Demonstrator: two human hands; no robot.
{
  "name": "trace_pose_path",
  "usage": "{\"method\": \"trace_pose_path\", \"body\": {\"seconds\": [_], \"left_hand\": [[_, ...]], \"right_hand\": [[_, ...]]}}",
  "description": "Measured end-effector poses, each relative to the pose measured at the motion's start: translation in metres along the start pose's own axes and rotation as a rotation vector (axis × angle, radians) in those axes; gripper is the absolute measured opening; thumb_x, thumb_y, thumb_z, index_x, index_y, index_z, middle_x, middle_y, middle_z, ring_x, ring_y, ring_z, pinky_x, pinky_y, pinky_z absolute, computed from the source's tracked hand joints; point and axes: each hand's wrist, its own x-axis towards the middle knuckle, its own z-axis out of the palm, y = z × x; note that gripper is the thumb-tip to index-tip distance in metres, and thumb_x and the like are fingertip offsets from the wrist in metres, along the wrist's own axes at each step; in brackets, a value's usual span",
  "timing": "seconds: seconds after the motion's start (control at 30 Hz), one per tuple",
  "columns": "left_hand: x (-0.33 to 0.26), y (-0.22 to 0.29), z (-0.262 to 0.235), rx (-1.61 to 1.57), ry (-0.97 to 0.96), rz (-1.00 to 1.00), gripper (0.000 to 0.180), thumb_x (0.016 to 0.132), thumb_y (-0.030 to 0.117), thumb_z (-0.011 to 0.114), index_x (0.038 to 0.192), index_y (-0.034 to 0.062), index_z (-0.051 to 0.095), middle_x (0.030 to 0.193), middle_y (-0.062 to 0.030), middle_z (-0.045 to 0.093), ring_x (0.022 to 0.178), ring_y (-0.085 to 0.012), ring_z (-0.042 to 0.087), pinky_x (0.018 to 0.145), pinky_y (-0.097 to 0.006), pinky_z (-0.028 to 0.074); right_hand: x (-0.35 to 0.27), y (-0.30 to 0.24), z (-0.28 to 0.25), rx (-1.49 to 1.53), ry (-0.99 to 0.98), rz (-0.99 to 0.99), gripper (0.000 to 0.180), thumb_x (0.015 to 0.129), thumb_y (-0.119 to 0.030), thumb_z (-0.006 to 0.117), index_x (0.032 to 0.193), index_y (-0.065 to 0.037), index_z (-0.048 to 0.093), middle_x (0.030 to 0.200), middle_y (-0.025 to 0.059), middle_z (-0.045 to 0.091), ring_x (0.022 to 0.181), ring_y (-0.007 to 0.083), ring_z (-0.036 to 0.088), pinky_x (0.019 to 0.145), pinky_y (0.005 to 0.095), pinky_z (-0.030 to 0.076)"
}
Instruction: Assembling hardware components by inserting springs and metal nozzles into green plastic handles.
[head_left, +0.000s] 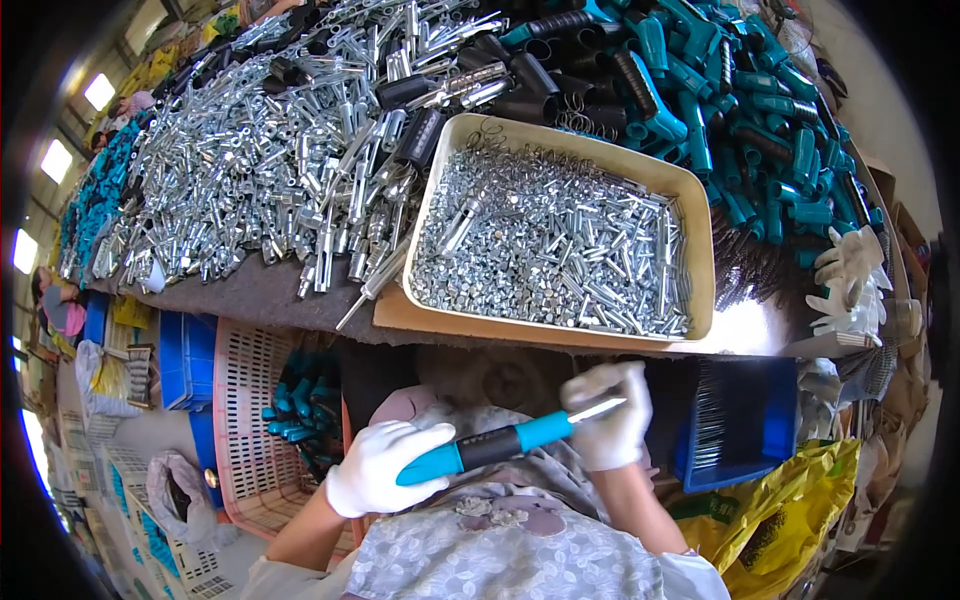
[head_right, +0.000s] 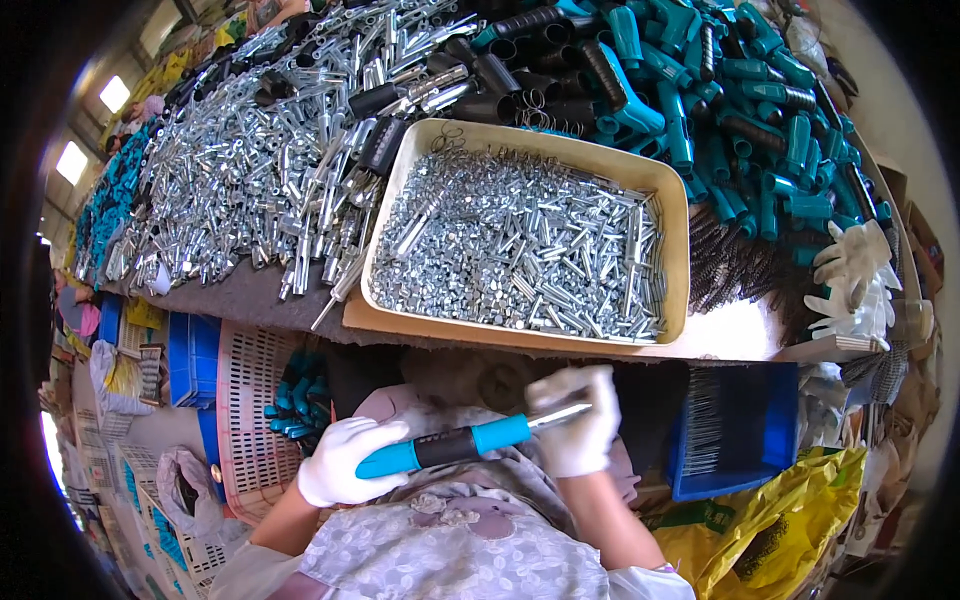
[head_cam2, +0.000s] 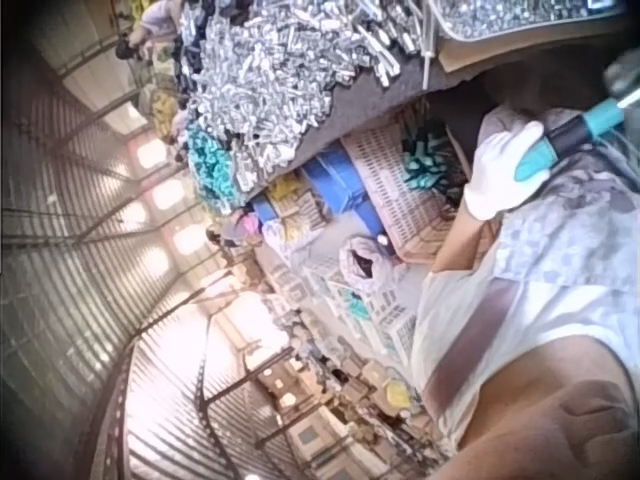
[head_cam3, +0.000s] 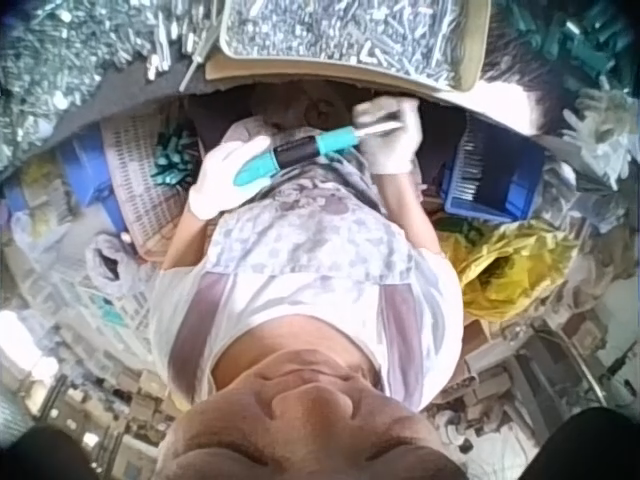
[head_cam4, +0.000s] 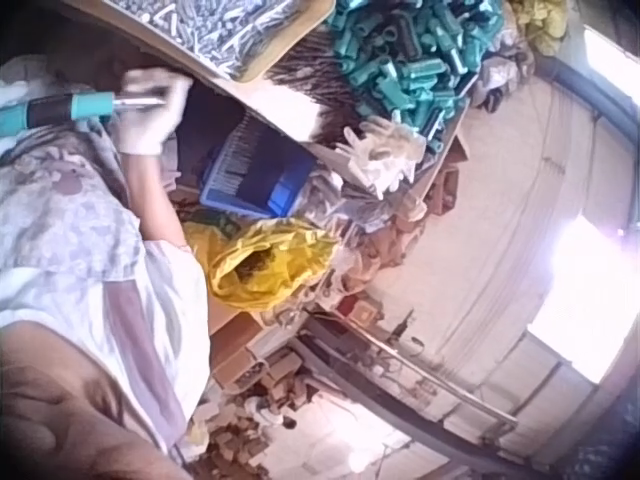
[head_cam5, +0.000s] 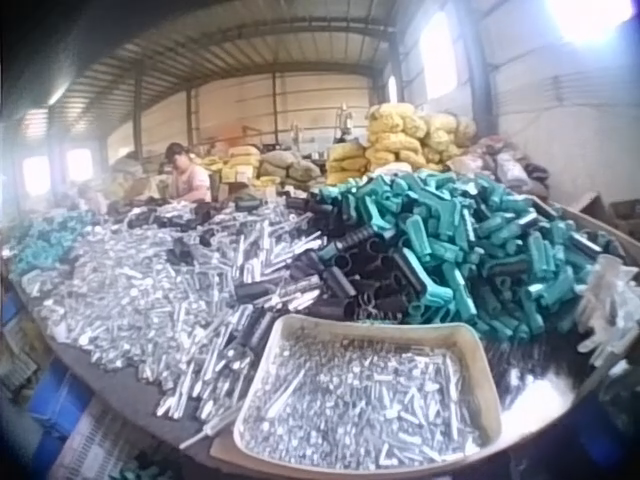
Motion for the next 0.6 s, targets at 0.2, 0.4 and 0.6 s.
{"method": "trace_pose_path", "body": {"seconds": [0.2, 0.4, 0.6], "left_hand": [[0.048, 0.006, 0.050, 0.079, -0.380, -0.282, 0.057, 0.085, 0.025, 0.067, 0.136, 0.0119, 0.047, 0.094, -0.0189, 0.067, 0.079, -0.0372, 0.067, 0.069, -0.047, 0.054], [0.025, -0.030, 0.070, 0.073, -0.557, -0.562, 0.053, 0.087, 0.031, 0.063, 0.135, 0.0129, 0.049, 0.112, -0.0223, 0.065, 0.100, -0.0404, 0.064, 0.083, -0.049, 0.053], [0.023, -0.043, 0.082, -0.127, -0.588, -0.644, 0.064, 0.086, 0.040, 0.067, 0.141, 0.0125, 0.047, 0.136, -0.0205, 0.055, 0.115, -0.0380, 0.061, 0.095, -0.045, 0.049]], "right_hand": [[0.148, 0.128, -0.262, -0.536, 0.160, -0.046, 0.035, 0.089, -0.036, 0.068, 0.105, -0.005, 0.063, 0.091, 0.0147, 0.067, 0.079, 0.0291, 0.065, 0.077, 0.0471, 0.051], [0.144, 0.220, -0.223, -1.560, -0.097, 0.402, 0.062, 0.096, -0.052, 0.047, 0.142, -0.009, 0.051, 0.144, 0.0165, 0.052, 0.136, 0.0326, 0.046, 0.112, 0.0391, 0.037], [0.164, 0.227, -0.246, -1.526, -0.248, 0.769, 0.070, 0.096, -0.059, 0.039, 0.149, -0.014, 0.042, 0.159, 0.0092, 0.033, 0.145, 0.0244, 0.032, 0.121, 0.0404, 0.023]]}}
